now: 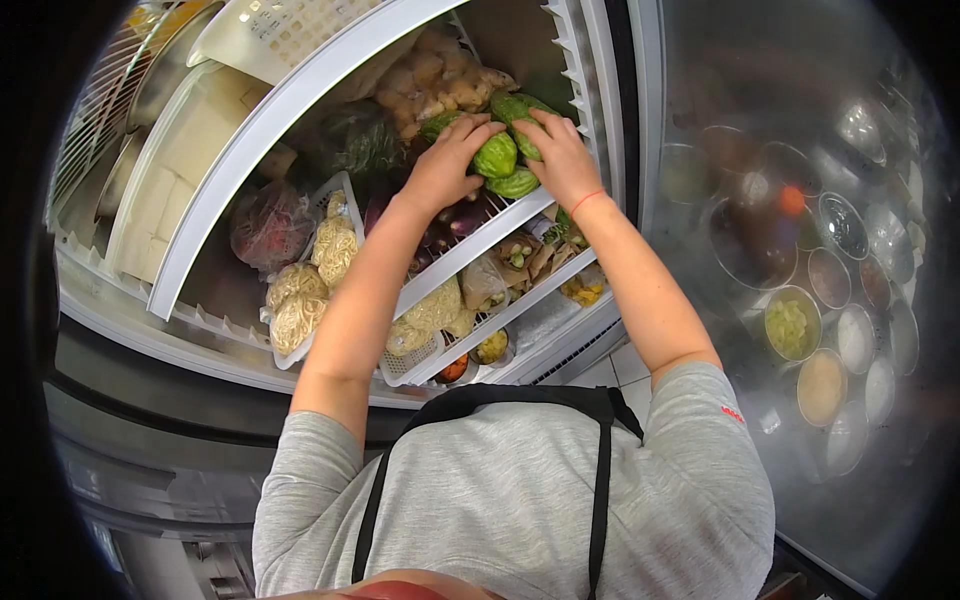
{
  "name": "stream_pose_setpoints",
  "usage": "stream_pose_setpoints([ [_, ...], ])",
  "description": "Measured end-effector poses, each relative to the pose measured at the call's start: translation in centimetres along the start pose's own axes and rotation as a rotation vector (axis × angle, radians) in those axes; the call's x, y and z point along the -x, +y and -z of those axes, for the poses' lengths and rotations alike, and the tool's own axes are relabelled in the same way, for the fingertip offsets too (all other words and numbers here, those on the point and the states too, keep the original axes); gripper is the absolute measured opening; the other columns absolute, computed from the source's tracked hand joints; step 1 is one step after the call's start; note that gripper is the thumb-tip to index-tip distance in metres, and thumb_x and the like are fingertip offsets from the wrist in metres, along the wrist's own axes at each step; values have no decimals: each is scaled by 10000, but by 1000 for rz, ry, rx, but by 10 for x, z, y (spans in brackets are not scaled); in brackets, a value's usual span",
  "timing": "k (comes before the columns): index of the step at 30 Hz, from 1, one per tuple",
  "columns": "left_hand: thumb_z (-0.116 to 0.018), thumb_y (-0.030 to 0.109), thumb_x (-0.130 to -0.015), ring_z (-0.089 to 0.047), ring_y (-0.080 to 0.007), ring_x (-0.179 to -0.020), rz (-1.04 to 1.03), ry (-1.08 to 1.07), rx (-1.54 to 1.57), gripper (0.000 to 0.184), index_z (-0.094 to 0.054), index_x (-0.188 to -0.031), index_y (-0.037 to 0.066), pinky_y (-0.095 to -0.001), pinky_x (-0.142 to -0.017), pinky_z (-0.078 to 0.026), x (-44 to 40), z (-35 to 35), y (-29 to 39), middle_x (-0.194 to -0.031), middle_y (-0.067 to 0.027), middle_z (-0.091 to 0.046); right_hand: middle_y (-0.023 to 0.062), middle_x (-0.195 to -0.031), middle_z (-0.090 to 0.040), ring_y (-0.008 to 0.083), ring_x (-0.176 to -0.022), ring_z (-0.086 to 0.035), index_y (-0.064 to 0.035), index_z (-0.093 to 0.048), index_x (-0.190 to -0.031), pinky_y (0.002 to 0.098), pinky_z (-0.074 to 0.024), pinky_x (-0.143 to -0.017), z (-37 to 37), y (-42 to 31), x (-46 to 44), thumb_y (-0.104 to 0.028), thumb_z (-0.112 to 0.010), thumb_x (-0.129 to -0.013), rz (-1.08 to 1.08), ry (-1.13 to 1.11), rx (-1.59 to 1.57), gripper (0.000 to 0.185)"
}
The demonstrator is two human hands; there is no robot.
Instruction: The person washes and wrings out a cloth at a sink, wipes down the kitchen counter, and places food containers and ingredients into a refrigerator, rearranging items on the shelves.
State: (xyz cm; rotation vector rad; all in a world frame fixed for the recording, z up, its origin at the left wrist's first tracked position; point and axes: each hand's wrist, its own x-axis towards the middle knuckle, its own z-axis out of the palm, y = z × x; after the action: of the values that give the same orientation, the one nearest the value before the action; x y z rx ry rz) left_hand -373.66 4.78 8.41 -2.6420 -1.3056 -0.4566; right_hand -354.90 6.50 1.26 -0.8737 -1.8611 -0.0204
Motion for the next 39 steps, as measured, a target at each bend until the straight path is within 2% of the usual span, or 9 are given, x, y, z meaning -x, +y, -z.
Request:
stream_pose_setpoints([
  [3, -667, -34, -570, -288, -339, -1264, 21, -9, 45, 764, -393, -1252, 177, -388, -1035, -302, 6, -1, -2, -1341, -79, -351, 108, -1197, -460, 304, -1079, -444, -119, -491, -1171, 359, -400, -915, -1, -5, 0, 16, -669, -621, -27, 32, 42, 593],
  [8, -644, -6, -598, -171, -370, -1311, 13, 14, 152, 778, -344, -1292, 180, -425, -1062, -242, 14, -6, -1, -1395, -102, -270, 196, -1289, -374, 351, -1174, -395, -76, -369, -1286, 377, -348, -974, -6, 12, 4, -185, -656, -743, -220, -98, -61, 624],
  [14, -669, 28, -602, -124, -373, -1321, 27, 24, 192, 826, -311, -1326, 198, -420, -1070, -226, 16, -5, -2, -1409, -119, -232, 195, -1264, -405, 348, -1148, -419, -77, -366, -1280, 378, -367, -954, -10, 12, 5, -170, -649, -742, -214, -64, -21, 615],
  [20, -753, 131, -599, -383, -286, -1167, 102, 116, -51, 765, -398, -1261, 279, -395, -868, -467, 13, -1, 14, -1223, -46, -413, 182, -1162, -484, 352, -1061, -477, -67, -437, -1199, 394, -411, -884, -11, 7, -1, -149, -636, -739, -216, 4, -12, 507],
  [30, -755, 113, -550, -406, -305, -1142, 86, 43, -147, 738, -445, -1204, 258, -389, -843, -478, 9, 3, 14, -1213, -51, -422, 151, -1098, -523, 286, -1000, -528, -32, -507, -1118, 341, -418, -855, 74, -42, 25, -112, -611, -771, -256, 288, -157, 371],
  [33, -766, 162, -563, -377, -298, -1183, 67, 18, -62, 773, -417, -1250, 228, -386, -949, -400, 9, 11, 4, -1274, -68, -393, 127, -1105, -526, 240, -992, -535, -15, -509, -1121, 313, -425, -845, 93, -54, 32, -80, -611, -780, -236, 391, -183, 362],
  [35, -778, 252, -588, -333, -298, -1230, -4, -59, 297, 804, -386, -1286, 176, -377, -1018, -307, -1, 27, -19, -1316, -118, -357, 123, -1110, -526, 218, -1003, -532, -14, -511, -1125, 304, -428, -845, 101, -56, 37, -62, -609, -784, -261, 443, -281, 358],
  [36, -775, 335, -615, -296, -295, -1257, 53, -26, 356, 834, -360, -1310, 134, -375, -1039, -252, -3, 36, -30, -1328, -161, -338, 118, -1128, -519, 196, -1011, -526, 0, -502, -1140, 293, -425, -849, 103, -56, 41, -47, -602, -791, -268, 453, -309, 366],
  [39, -720, 434, -670, -337, -298, -1240, 310, 217, 485, 820, -356, -1303, 61, -379, -1003, -300, -18, 42, -70, -1334, -180, -346, 115, -1148, -508, 182, -1032, -508, 17, -483, -1161, 282, -408, -867, 107, -62, 55, -41, -594, -796, -319, 482, -463, 386],
])
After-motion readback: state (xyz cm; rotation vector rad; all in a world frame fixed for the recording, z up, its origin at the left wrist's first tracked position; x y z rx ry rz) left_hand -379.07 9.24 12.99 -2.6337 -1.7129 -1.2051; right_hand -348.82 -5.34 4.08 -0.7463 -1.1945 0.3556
